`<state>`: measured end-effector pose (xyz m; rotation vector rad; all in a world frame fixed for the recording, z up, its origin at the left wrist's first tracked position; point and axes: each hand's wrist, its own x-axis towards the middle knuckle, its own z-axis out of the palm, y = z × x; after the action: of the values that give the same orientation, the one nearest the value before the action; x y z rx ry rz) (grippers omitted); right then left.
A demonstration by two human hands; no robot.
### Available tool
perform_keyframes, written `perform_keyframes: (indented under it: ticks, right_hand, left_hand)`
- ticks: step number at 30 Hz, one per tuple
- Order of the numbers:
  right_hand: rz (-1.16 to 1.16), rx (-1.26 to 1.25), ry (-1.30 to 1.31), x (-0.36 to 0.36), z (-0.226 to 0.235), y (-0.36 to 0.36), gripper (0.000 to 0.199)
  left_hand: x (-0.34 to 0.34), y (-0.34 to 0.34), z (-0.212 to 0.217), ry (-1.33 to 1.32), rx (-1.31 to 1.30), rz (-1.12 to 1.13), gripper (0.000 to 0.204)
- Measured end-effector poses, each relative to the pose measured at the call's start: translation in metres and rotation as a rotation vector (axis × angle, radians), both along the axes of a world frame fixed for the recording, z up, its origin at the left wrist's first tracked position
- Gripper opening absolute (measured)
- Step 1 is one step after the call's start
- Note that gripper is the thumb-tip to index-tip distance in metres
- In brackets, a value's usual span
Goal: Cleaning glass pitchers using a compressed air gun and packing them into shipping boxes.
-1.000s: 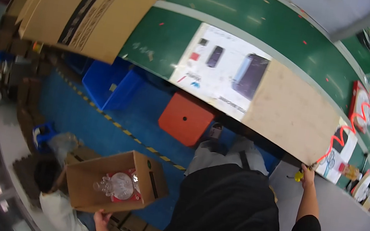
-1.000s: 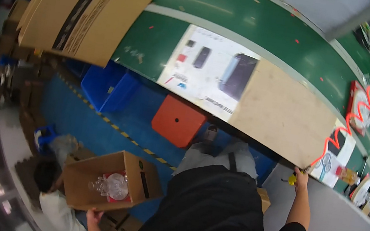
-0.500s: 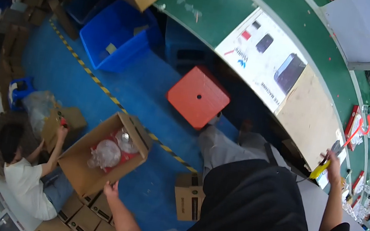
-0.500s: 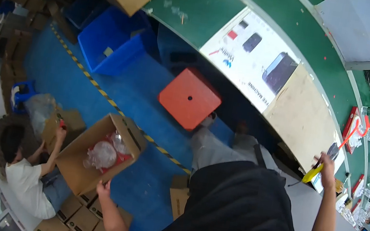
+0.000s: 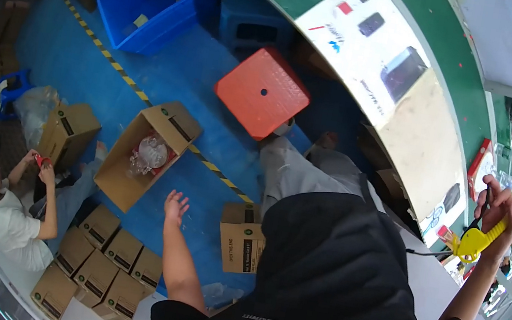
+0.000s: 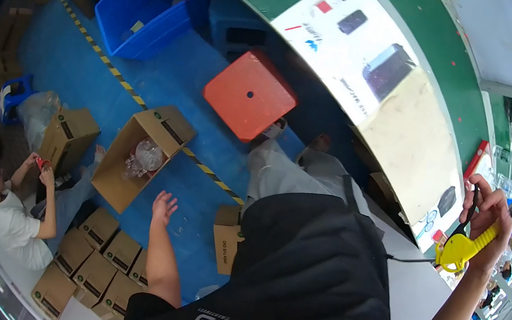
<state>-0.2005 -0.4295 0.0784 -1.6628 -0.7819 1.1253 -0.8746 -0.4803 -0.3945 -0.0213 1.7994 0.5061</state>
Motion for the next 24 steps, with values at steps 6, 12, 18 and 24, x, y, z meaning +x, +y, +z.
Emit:
perform_keyframes:
  ticks: [6,12,18,24]
  right_hand:
    - [-0.002,0.183,0.182,0.036,0.054,0.003,0.038]
    - [-0.109,0.285,0.424,0.092,0.055,-0.033,0.038]
    - [-0.149,0.508,0.628,0.161,0.066,-0.136,0.043]
    - [-0.504,0.586,0.453,0.185,0.034,-0.213,0.04]
  left_hand:
    - [0.185,0.073,0.123,-0.192,0.542,-0.769,0.034]
    - [0.388,0.111,0.244,-0.639,0.843,-1.554,0.039]
    - [0.522,0.09,0.223,-0.6,0.787,-2.106,0.02]
    - [0.605,0.075,0.194,-0.539,0.963,-2.284,0.012]
